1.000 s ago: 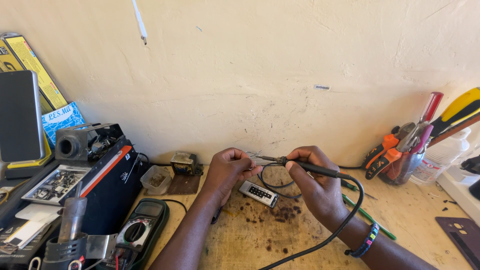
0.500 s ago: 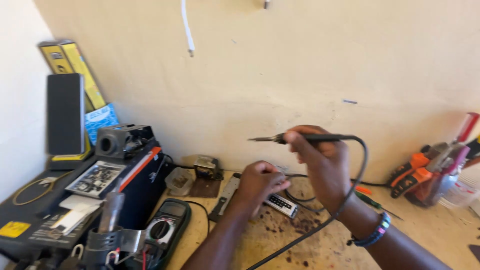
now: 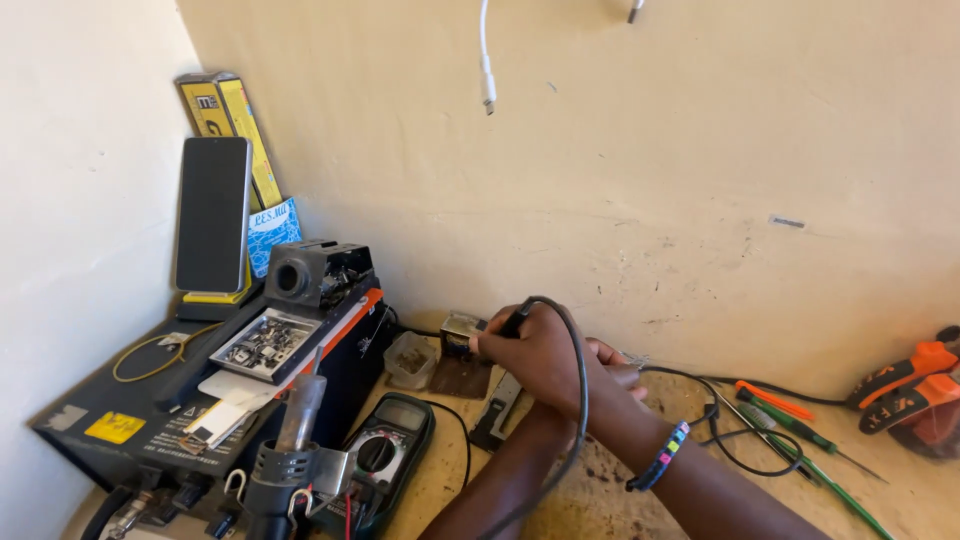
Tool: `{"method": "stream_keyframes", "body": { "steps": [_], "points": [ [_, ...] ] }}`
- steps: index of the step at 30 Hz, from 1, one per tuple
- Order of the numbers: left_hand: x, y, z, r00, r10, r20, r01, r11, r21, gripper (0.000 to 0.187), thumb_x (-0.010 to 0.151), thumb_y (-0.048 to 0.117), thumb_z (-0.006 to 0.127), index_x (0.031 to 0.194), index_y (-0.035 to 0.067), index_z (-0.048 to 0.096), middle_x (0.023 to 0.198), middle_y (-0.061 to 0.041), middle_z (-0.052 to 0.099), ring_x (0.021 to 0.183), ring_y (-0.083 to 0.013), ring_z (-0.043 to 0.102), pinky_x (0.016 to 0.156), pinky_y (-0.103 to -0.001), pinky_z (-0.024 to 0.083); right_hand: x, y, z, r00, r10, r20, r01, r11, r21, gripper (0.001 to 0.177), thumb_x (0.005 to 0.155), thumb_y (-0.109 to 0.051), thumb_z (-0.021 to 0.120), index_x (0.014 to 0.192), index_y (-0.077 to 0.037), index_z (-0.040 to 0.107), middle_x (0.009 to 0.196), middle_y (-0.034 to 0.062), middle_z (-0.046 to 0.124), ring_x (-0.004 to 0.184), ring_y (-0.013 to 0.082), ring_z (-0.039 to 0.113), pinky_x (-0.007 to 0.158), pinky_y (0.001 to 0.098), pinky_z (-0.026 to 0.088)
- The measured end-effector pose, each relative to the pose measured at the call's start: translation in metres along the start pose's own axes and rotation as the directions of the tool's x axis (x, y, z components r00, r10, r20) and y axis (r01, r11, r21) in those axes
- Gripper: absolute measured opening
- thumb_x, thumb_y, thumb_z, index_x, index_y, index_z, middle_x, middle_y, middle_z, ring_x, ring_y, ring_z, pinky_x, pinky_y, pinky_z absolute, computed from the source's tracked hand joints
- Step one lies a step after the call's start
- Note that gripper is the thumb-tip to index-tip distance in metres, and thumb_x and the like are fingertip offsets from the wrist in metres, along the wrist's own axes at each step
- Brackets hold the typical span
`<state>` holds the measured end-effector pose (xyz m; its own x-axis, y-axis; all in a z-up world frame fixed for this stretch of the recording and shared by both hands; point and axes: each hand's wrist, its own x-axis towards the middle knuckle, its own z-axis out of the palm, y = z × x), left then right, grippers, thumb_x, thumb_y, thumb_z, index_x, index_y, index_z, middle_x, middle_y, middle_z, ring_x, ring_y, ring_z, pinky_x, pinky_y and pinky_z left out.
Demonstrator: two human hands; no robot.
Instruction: A person is soldering wires to a small electronic component on a repair workbench and then inspecting the component.
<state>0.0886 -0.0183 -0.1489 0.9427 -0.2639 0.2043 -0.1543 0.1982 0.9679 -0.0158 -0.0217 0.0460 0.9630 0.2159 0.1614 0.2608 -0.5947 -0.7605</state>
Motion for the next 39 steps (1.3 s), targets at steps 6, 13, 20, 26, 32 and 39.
{"method": "stream_keyframes", "body": {
  "steps": [6,13,20,26,32,39],
  "points": [
    [-0.019,0.031,0.014,0.985,0.075,0.158,-0.081,0.996,0.031,0.038,0.089,0.021,0.083,0.120,0.003,0.071,0.110,-0.012,0.069,0.101,-0.0159,0.069,0.093,-0.031,0.055,0.005,0.007,0.005,0.993,-0.116,-0.004,0.116,0.993,0.024,0.022,0.083,-0.030,0.075,0.079,-0.013,0.087,0.075,0.0146,0.080,0.080,0.0379,0.078,0.078,0.0451,0.060],
    [-0.029,0.054,-0.003,0.992,0.083,0.097,-0.065,0.983,-0.171,0.034,0.093,0.011,0.076,0.121,-0.005,0.065,0.103,-0.016,0.067,0.093,-0.0189,0.063,0.089,-0.033,0.054,0.010,0.016,0.005,0.984,-0.159,-0.077,0.152,0.984,-0.097,0.031,0.085,-0.043,0.078,0.077,-0.013,0.082,0.074,0.0164,0.078,0.081,0.0439,0.076,0.075,0.0524,0.058],
    [-0.051,0.103,0.022,0.996,-0.078,-0.042,0.072,0.990,-0.122,0.029,0.084,0.009,0.078,0.109,-0.005,0.070,0.096,-0.020,0.069,0.091,-0.0279,0.070,0.085,-0.034,0.061,-0.021,-0.014,-0.020,0.996,0.067,0.056,-0.079,0.964,0.256,0.025,0.076,-0.034,0.083,0.070,-0.011,0.083,0.053,0.0100,0.067,0.057,0.0213,0.065,0.056,0.0328,0.053],
    [-0.062,0.135,0.042,0.969,-0.201,-0.143,0.189,0.978,-0.089,0.025,0.077,0.006,0.079,0.099,-0.005,0.074,0.090,-0.024,0.070,0.089,-0.0357,0.075,0.082,-0.036,0.066,-0.006,0.030,-0.059,0.984,0.107,-0.145,0.063,0.549,0.833,0.031,0.081,-0.005,0.084,0.106,0.011,0.079,0.069,0.0184,0.060,0.060,0.0161,0.052,0.052,0.0283,0.053],
    [-0.069,0.159,0.044,0.944,-0.254,-0.210,0.238,0.966,-0.101,0.022,0.077,0.002,0.078,0.095,-0.009,0.076,0.090,-0.031,0.069,0.092,-0.0460,0.077,0.081,-0.042,0.071,0.011,0.129,-0.095,0.981,0.007,-0.195,0.188,0.249,0.950,0.036,0.100,-0.032,0.078,0.111,0.002,0.075,0.072,0.0063,0.061,0.062,0.0089,0.050,0.054,0.0190,0.039],
    [-0.066,0.159,0.044,0.931,-0.260,-0.257,0.225,0.962,-0.157,0.019,0.075,-0.002,0.076,0.093,-0.011,0.076,0.089,-0.030,0.068,0.089,-0.0440,0.079,0.081,-0.042,0.072,-0.006,0.163,-0.137,0.975,-0.156,-0.159,0.153,-0.053,0.987,0.036,0.103,-0.037,0.078,0.100,-0.001,0.071,0.069,0.0012,0.055,0.059,0.0042,0.046,0.049,0.0131,0.037]
  ]
}}
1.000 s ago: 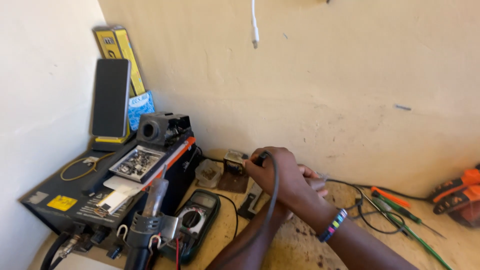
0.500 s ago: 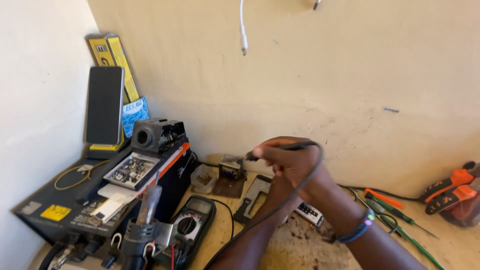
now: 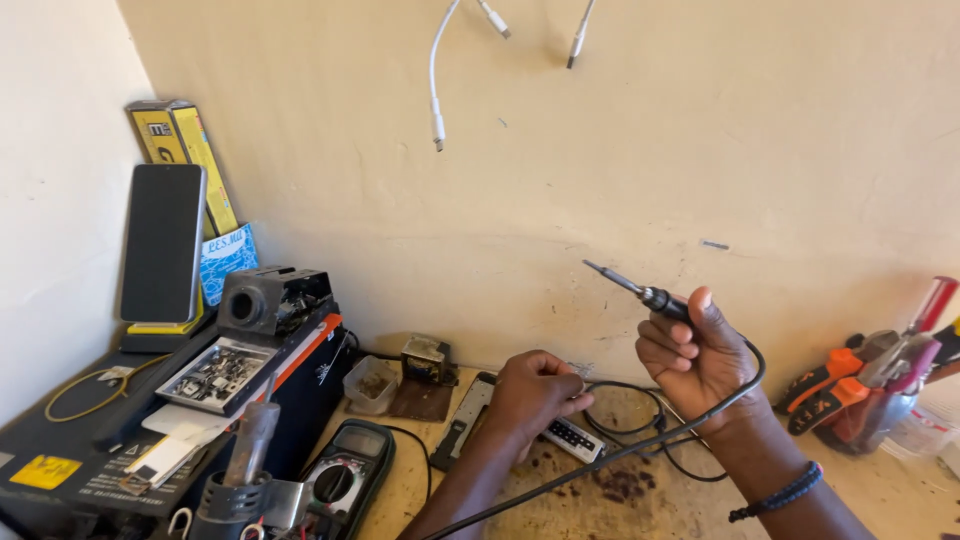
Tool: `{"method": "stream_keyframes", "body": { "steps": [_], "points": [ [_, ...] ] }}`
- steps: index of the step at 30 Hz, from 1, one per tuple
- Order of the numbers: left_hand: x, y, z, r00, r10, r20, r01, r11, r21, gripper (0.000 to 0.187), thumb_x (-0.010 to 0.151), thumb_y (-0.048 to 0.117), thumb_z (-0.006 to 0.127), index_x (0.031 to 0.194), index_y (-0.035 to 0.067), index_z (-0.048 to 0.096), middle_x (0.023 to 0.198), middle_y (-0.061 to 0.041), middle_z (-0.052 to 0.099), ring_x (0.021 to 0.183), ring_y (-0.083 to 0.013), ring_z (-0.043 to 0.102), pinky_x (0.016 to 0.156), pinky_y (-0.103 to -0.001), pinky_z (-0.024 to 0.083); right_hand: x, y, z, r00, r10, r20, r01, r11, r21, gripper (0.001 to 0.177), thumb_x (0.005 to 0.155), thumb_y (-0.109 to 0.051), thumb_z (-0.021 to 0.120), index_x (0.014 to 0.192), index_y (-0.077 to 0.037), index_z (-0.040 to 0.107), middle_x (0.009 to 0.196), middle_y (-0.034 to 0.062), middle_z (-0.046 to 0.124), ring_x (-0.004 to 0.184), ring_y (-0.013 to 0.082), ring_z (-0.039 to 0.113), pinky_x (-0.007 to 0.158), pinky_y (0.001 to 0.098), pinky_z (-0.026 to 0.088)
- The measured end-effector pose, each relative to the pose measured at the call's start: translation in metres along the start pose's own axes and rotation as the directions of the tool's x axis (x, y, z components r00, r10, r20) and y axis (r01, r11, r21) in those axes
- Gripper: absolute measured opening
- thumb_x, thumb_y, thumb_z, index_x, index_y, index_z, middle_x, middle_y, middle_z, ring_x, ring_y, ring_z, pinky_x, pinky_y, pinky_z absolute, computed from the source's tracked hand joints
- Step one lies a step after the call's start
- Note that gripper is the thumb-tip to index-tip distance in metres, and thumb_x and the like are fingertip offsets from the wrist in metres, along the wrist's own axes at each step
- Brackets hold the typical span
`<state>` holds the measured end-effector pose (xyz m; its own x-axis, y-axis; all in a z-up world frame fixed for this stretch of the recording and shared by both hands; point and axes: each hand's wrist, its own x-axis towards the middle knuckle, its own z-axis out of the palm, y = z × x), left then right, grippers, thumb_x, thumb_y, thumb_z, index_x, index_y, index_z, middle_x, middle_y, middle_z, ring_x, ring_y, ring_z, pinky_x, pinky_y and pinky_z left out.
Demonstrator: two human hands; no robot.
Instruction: A person is soldering wires to a small electronic component on a repair workbench and then inspecting the component.
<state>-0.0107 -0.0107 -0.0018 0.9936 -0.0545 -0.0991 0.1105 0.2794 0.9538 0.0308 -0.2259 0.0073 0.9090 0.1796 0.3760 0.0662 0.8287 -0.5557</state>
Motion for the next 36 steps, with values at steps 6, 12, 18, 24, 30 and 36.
{"method": "stream_keyframes", "body": {
  "steps": [6,12,18,24,30,36],
  "points": [
    [-0.005,0.016,-0.001,0.992,-0.124,0.017,0.123,0.989,0.082,0.015,0.095,-0.006,0.073,0.086,0.002,0.065,0.094,-0.016,0.071,0.095,-0.0309,0.085,0.081,-0.030,0.070,-0.006,-0.016,0.008,0.964,0.044,0.264,-0.073,0.992,0.101,0.028,0.101,-0.019,0.076,0.084,-0.001,0.064,0.068,0.0011,0.054,0.061,0.0058,0.040,0.050,0.0174,0.035],
    [-0.002,0.014,-0.005,0.995,-0.091,0.033,0.089,0.995,0.049,0.014,0.095,-0.009,0.072,0.086,-0.001,0.066,0.092,-0.018,0.069,0.094,-0.0327,0.085,0.080,-0.031,0.071,-0.005,-0.019,-0.004,0.964,0.027,0.263,-0.057,0.992,0.109,0.017,0.101,-0.014,0.074,0.106,0.002,0.079,0.068,0.0034,0.053,0.064,0.0102,0.040,0.053,0.0185,0.033],
    [0.000,0.010,-0.006,0.994,-0.101,0.028,0.102,0.995,-0.020,0.014,0.093,-0.010,0.074,0.085,-0.002,0.065,0.091,-0.019,0.070,0.097,-0.0352,0.084,0.086,-0.035,0.073,-0.005,-0.027,-0.001,0.967,-0.014,0.255,-0.007,0.997,0.081,0.019,0.099,-0.008,0.073,0.112,0.003,0.080,0.071,0.0053,0.054,0.065,0.0128,0.040,0.054,0.0203,0.032],
    [0.002,0.010,-0.010,0.992,-0.125,-0.002,0.125,0.992,0.027,0.012,0.093,-0.006,0.075,0.084,-0.004,0.067,0.091,-0.024,0.074,0.098,-0.0386,0.084,0.089,-0.039,0.073,-0.006,-0.057,0.037,0.994,-0.083,0.065,0.082,0.997,0.013,0.016,0.088,-0.004,0.081,0.102,0.002,0.079,0.073,0.0018,0.065,0.063,0.0088,0.048,0.053,0.0199,0.039],
    [0.004,0.012,-0.012,0.993,-0.116,-0.026,0.117,0.993,0.033,0.014,0.090,-0.008,0.075,0.082,-0.002,0.066,0.085,-0.022,0.074,0.096,-0.0378,0.086,0.086,-0.037,0.072,0.003,-0.095,0.069,0.971,-0.219,0.099,0.227,0.971,-0.072,0.017,0.082,-0.007,0.083,0.098,-0.005,0.078,0.069,0.0015,0.058,0.062,0.0062,0.045,0.057,0.0186,0.033],
    [0.005,0.009,-0.011,0.993,-0.110,-0.043,0.111,0.994,0.006,0.019,0.091,-0.004,0.076,0.077,-0.003,0.063,0.085,-0.021,0.072,0.098,-0.0383,0.083,0.098,-0.045,0.073,0.007,-0.082,0.083,0.960,-0.263,0.100,0.281,0.918,-0.280,0.010,0.081,-0.008,0.074,0.085,-0.009,0.065,0.065,-0.0047,0.043,0.058,0.0040,0.037,0.053,0.0202,0.027]
  ]
}}
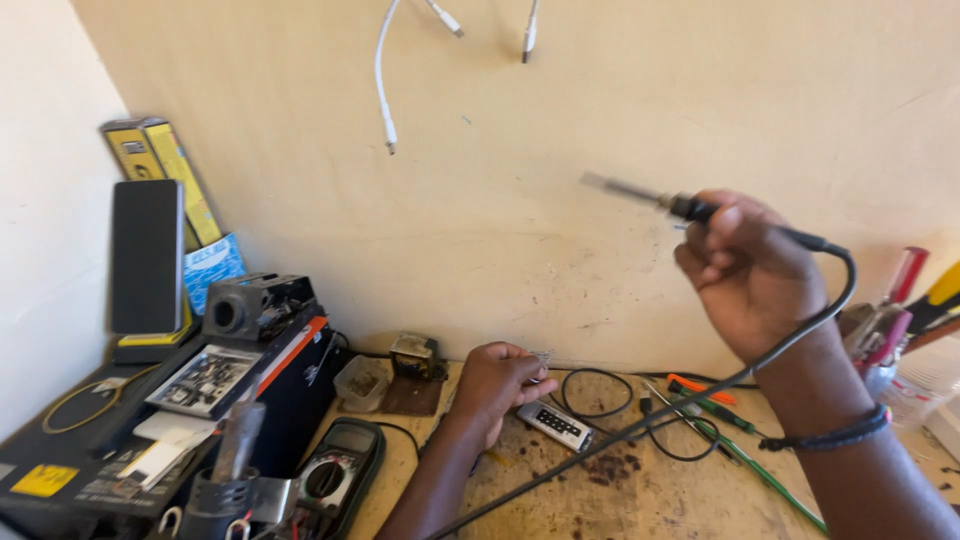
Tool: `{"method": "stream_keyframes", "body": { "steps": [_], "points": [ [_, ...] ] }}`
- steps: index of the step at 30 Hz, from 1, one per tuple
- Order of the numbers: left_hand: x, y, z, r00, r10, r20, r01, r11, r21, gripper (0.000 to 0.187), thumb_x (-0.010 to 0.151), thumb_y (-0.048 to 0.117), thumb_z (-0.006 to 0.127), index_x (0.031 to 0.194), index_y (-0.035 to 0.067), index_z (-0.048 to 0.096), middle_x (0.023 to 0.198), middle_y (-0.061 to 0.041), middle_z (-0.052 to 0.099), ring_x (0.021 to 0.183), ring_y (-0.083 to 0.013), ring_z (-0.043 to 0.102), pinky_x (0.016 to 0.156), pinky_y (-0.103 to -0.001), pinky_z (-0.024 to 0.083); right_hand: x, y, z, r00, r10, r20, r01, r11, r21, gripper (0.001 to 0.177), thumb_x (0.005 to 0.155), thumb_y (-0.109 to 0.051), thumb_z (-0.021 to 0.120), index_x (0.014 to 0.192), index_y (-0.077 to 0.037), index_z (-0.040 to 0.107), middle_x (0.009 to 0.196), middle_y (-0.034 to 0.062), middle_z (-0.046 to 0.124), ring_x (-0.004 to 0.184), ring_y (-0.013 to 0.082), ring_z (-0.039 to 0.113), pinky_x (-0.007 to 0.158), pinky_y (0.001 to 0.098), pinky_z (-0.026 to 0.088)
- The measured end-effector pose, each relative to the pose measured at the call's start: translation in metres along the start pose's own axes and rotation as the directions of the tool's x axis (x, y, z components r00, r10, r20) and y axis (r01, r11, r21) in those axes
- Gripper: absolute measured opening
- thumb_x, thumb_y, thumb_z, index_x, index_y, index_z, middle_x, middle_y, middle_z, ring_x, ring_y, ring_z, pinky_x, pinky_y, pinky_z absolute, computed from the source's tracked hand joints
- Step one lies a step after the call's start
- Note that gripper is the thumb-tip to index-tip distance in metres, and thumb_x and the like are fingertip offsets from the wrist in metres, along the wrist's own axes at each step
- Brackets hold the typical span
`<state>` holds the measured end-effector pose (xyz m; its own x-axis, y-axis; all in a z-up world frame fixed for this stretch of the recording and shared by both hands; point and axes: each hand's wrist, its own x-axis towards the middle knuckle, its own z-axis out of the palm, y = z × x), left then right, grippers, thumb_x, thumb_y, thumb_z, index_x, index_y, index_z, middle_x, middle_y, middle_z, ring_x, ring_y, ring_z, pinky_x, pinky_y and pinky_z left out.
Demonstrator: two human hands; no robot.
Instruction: A person is soldering wires to a small electronic component on a repair workbench and then inspecting the component.
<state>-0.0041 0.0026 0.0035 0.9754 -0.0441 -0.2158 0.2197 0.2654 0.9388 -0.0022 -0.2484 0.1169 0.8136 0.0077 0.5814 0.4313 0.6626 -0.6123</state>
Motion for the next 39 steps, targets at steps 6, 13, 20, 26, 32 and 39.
{"method": "stream_keyframes", "body": {
  "steps": [6,13,20,26,32,39],
  "points": [
    [0.013,-0.013,-0.006,0.997,0.077,0.013,-0.075,0.990,-0.116,0.026,0.072,-0.009,0.075,0.096,-0.016,0.067,0.085,-0.024,0.058,0.094,-0.0449,0.078,0.094,-0.055,0.064,-0.031,0.067,0.022,0.993,-0.061,-0.099,0.022,0.933,-0.360,0.029,0.095,-0.014,0.077,0.111,0.011,0.074,0.070,0.0151,0.057,0.060,0.0171,0.054,0.055,0.0294,0.051],
    [0.016,-0.017,-0.003,0.996,0.084,0.011,-0.081,0.987,-0.141,0.027,0.072,-0.009,0.075,0.096,-0.016,0.066,0.085,-0.024,0.057,0.093,-0.0441,0.078,0.094,-0.055,0.064,-0.027,0.089,0.086,0.993,-0.076,-0.087,0.027,0.885,-0.466,0.029,0.109,-0.014,0.062,0.108,0.013,0.072,0.075,0.0244,0.062,0.056,0.0292,0.066,0.048,0.0378,0.060],
    [0.009,-0.016,-0.012,0.995,0.097,0.027,-0.093,0.988,-0.126,0.025,0.075,-0.008,0.078,0.096,-0.017,0.068,0.087,-0.023,0.053,0.097,-0.0493,0.078,0.095,-0.056,0.063,-0.005,0.083,0.104,0.992,-0.103,-0.077,0.057,0.888,-0.456,0.023,0.107,-0.008,0.065,0.107,0.015,0.069,0.072,0.0234,0.063,0.058,0.0292,0.070,0.051,0.0367,0.065],
    [0.028,-0.024,-0.028,0.987,0.137,0.082,-0.128,0.985,-0.114,0.026,0.076,-0.007,0.080,0.098,-0.018,0.071,0.089,-0.023,0.054,0.100,-0.0530,0.076,0.092,-0.057,0.064,-0.038,0.080,0.054,0.960,-0.117,-0.253,-0.048,0.826,-0.562,0.021,0.103,-0.007,0.066,0.094,0.012,0.071,0.056,0.0258,0.056,0.044,0.0308,0.061,0.039,0.0363,0.052],
    [0.026,-0.022,-0.028,0.985,0.148,0.093,-0.140,0.986,-0.086,0.025,0.077,-0.009,0.081,0.098,-0.019,0.071,0.089,-0.025,0.056,0.095,-0.0542,0.076,0.088,-0.057,0.066,-0.061,0.084,-0.018,0.868,-0.081,-0.489,-0.206,0.839,-0.504,0.027,0.105,-0.014,0.060,0.093,0.008,0.068,0.053,0.0195,0.050,0.043,0.0235,0.053,0.038,0.0310,0.042],
    [0.027,-0.019,-0.030,0.984,0.140,0.112,-0.137,0.990,-0.036,0.026,0.077,-0.008,0.082,0.098,-0.019,0.071,0.090,-0.027,0.059,0.092,-0.0504,0.079,0.086,-0.056,0.067,-0.073,0.108,-0.025,0.820,0.070,-0.569,-0.303,0.895,-0.328,0.026,0.105,-0.015,0.068,0.097,0.009,0.069,0.060,0.0206,0.058,0.050,0.0239,0.060,0.043,0.0307,0.048]
  ]
}}
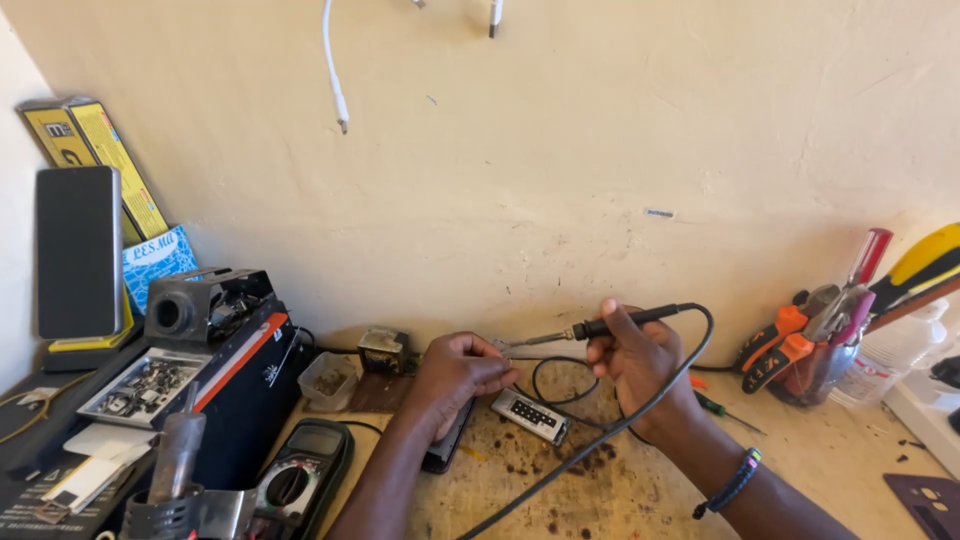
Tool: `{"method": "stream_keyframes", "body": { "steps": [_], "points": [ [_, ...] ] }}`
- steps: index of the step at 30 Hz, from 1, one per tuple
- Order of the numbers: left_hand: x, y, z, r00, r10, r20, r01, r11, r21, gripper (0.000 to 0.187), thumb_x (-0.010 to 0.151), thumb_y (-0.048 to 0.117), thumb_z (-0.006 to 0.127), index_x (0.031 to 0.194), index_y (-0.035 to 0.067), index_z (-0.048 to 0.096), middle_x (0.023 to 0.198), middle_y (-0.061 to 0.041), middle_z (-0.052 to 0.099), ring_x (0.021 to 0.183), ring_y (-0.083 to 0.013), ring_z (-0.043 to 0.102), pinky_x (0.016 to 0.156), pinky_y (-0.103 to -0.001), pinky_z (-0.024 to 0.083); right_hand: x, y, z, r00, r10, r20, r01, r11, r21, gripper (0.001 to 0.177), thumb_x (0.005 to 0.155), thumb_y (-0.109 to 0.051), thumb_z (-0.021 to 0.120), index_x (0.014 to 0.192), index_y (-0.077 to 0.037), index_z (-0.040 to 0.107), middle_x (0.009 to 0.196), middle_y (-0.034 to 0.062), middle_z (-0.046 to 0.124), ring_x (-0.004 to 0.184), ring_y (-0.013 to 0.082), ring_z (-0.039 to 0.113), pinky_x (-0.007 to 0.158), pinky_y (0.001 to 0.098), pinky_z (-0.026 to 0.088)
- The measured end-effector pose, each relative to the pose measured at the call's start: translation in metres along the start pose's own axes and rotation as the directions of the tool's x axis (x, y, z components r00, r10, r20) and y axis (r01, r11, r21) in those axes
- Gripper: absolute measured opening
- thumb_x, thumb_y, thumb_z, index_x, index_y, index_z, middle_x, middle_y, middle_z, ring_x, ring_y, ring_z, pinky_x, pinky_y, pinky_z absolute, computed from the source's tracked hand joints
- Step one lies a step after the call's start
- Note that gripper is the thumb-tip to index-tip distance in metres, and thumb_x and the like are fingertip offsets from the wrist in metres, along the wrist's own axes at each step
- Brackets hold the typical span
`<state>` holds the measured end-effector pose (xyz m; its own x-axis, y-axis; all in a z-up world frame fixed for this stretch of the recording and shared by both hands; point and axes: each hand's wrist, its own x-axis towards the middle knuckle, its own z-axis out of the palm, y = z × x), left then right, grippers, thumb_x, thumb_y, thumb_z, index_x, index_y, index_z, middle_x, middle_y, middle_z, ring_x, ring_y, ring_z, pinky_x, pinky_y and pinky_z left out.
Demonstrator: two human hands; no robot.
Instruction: A person is soldering wires to a small electronic component on a repair workbench and then inspecting the component.
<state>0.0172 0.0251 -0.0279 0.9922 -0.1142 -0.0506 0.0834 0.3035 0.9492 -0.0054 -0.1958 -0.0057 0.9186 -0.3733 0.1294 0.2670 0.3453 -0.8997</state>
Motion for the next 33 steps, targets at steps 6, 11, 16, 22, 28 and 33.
{"method": "stream_keyframes", "body": {
  "steps": [6,11,16,22,28,33],
  "points": [
    [-0.001,0.000,-0.001,1.000,0.026,0.000,-0.026,0.999,-0.032,0.026,0.075,-0.008,0.082,0.097,-0.019,0.073,0.088,-0.030,0.060,0.092,-0.0510,0.078,0.087,-0.057,0.067,0.000,0.008,-0.004,0.980,-0.154,0.126,0.158,0.987,-0.018,0.026,0.090,0.007,0.079,0.111,0.014,0.064,0.082,0.0230,0.064,0.064,0.0255,0.064,0.050,0.0305,0.051],
    [-0.001,0.002,-0.001,0.998,0.041,0.053,-0.044,0.998,0.052,0.024,0.080,-0.005,0.079,0.100,-0.017,0.074,0.092,-0.037,0.065,0.097,-0.0535,0.077,0.089,-0.058,0.068,-0.002,0.014,-0.011,0.964,-0.224,0.141,0.237,0.968,-0.080,0.017,0.093,0.004,0.076,0.106,0.009,0.066,0.076,0.0207,0.065,0.059,0.0212,0.064,0.046,0.0269,0.047],
    [0.000,-0.001,-0.001,0.997,0.049,0.057,-0.052,0.997,0.056,0.025,0.080,-0.004,0.081,0.100,-0.017,0.074,0.094,-0.037,0.067,0.097,-0.0507,0.078,0.087,-0.056,0.068,-0.007,0.012,-0.010,0.951,-0.263,0.166,0.278,0.957,-0.081,0.015,0.092,0.004,0.075,0.104,0.007,0.068,0.073,0.0201,0.065,0.058,0.0203,0.063,0.045,0.0270,0.047],
    [0.000,0.000,0.000,0.997,0.054,0.057,-0.058,0.996,0.069,0.025,0.080,-0.004,0.082,0.100,-0.017,0.074,0.095,-0.036,0.069,0.097,-0.0472,0.079,0.087,-0.053,0.069,-0.008,0.008,-0.009,0.951,-0.263,0.161,0.277,0.958,-0.068,0.014,0.090,0.004,0.076,0.101,0.005,0.068,0.074,0.0204,0.066,0.057,0.0188,0.062,0.045,0.0266,0.047],
    [0.000,-0.001,0.002,0.997,0.061,0.052,-0.065,0.996,0.067,0.025,0.079,-0.005,0.083,0.100,-0.016,0.075,0.095,-0.036,0.069,0.096,-0.0459,0.079,0.086,-0.053,0.069,-0.011,0.006,-0.009,0.947,-0.267,0.178,0.282,0.957,-0.063,0.013,0.090,0.004,0.075,0.101,0.006,0.068,0.073,0.0206,0.066,0.057,0.0196,0.063,0.045,0.0271,0.047],
    [-0.003,0.001,0.003,0.997,0.050,0.053,-0.053,0.997,0.056,0.027,0.080,-0.003,0.082,0.102,-0.016,0.075,0.095,-0.034,0.069,0.097,-0.0446,0.079,0.087,-0.052,0.069,-0.013,0.002,-0.008,0.948,-0.266,0.174,0.280,0.958,-0.066,0.013,0.090,0.005,0.074,0.100,0.006,0.067,0.069,0.0186,0.063,0.055,0.0190,0.062,0.044,0.0261,0.046]
  ]
}}
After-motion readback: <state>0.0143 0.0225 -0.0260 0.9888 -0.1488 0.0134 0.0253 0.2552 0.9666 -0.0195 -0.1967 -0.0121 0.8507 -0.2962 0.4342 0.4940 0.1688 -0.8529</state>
